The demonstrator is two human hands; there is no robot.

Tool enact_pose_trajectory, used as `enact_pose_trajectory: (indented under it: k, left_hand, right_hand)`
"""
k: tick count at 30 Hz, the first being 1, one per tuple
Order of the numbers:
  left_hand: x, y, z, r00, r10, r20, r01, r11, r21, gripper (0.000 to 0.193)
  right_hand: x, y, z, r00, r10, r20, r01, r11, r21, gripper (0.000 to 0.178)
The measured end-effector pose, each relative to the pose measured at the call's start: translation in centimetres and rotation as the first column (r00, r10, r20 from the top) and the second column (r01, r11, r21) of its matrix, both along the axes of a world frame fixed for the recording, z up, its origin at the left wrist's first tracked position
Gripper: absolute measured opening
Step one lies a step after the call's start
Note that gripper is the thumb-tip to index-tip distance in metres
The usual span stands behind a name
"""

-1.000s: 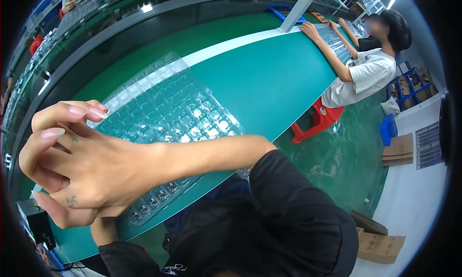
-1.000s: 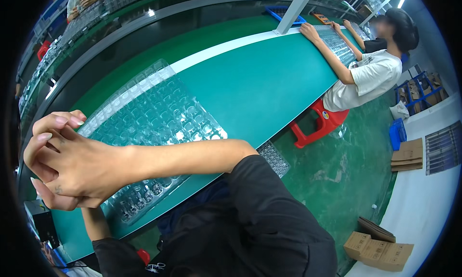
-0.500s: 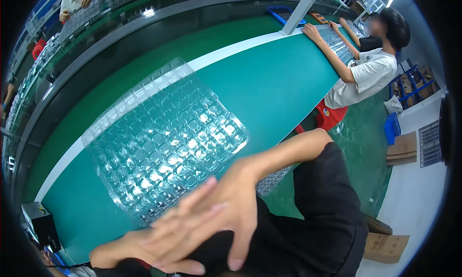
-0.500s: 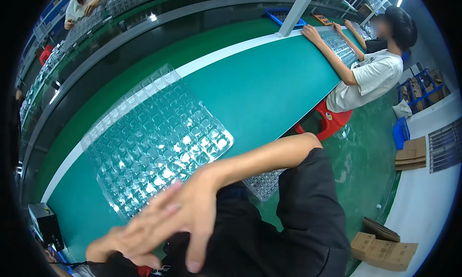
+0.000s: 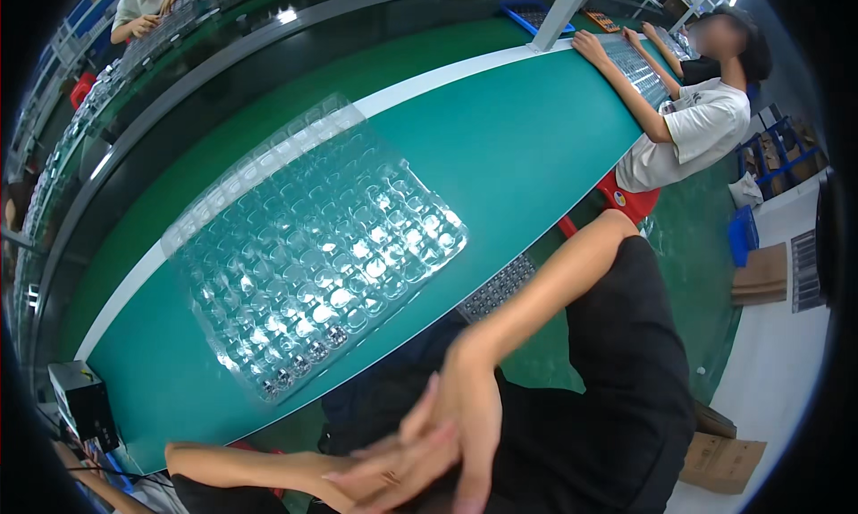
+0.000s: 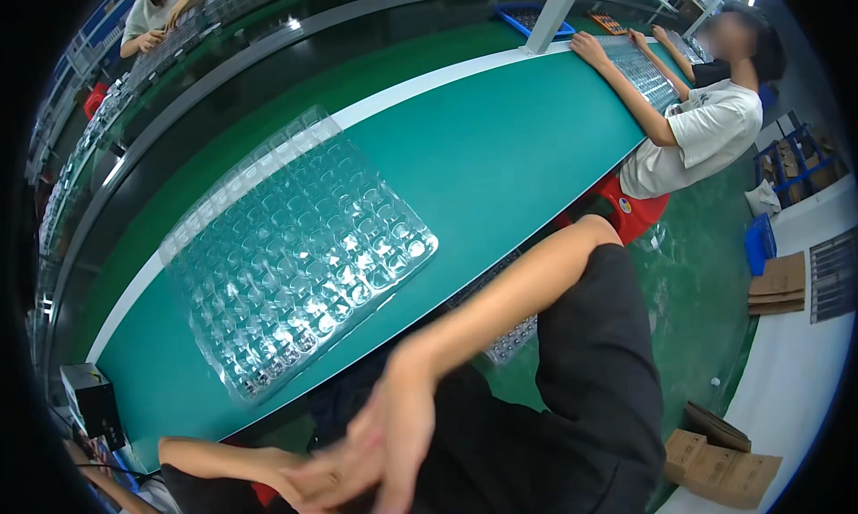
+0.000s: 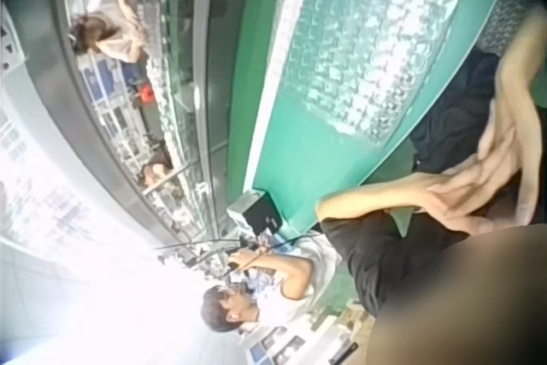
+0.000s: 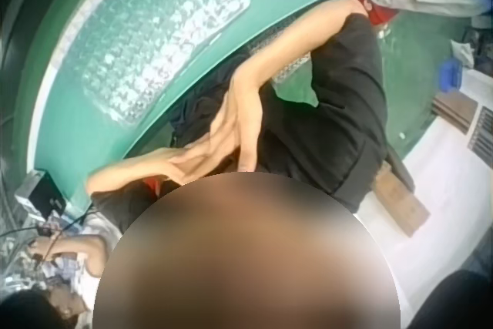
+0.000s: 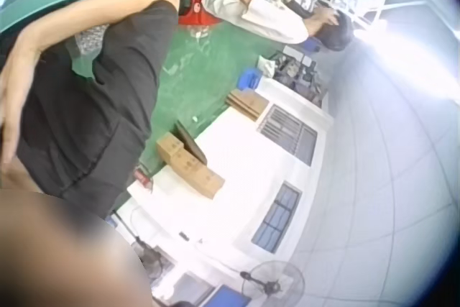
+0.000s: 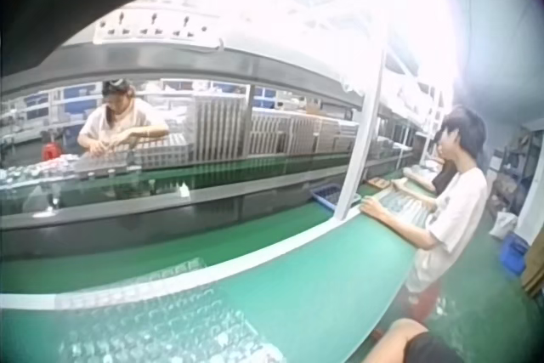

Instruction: Manually placing small electronic components into organized plastic trays on an assembly line.

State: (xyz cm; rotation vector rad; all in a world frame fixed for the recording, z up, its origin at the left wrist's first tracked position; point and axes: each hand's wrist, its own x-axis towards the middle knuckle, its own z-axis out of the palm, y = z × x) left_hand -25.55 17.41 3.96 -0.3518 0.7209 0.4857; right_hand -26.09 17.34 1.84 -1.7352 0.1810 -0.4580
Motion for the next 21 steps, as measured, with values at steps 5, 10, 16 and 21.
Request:
enact_pose_trajectory:
  k: [5,10,16,21]
  left_hand:
    - [-5.3,-6.0,1.4,0.688,-0.369,0.625,0.397,0.912,0.102,0.046]
    - [-2.3,-9.4,0.5,-0.078,-0.485,0.871,0.578,0.69,0.436,0.018]
    - [1.4,-13.5,0.8,-0.729,-0.341,0.594,0.32,0.597,0.735,0.031]
    - [3.1,-15.2,0.9,-0.947,0.018,0.322,0.255,0.654,0.713,0.057]
  right_hand:
    - [-4.6,-5.8,2.9,0.795,-0.521,0.311,0.577,0.808,-0.12,0.058]
    - [-2.9,-8.1,3.2,0.274,-0.788,0.551,0.872,-0.037,-0.488,0.025]
    - [-1.7,-9.2,3.7,0.182,-0.701,0.69,0.815,-0.285,-0.505,0.017]
    - [-0.8,-9.7,4.8,0.165,-0.661,0.732,0.746,-0.402,-0.531,0.014]
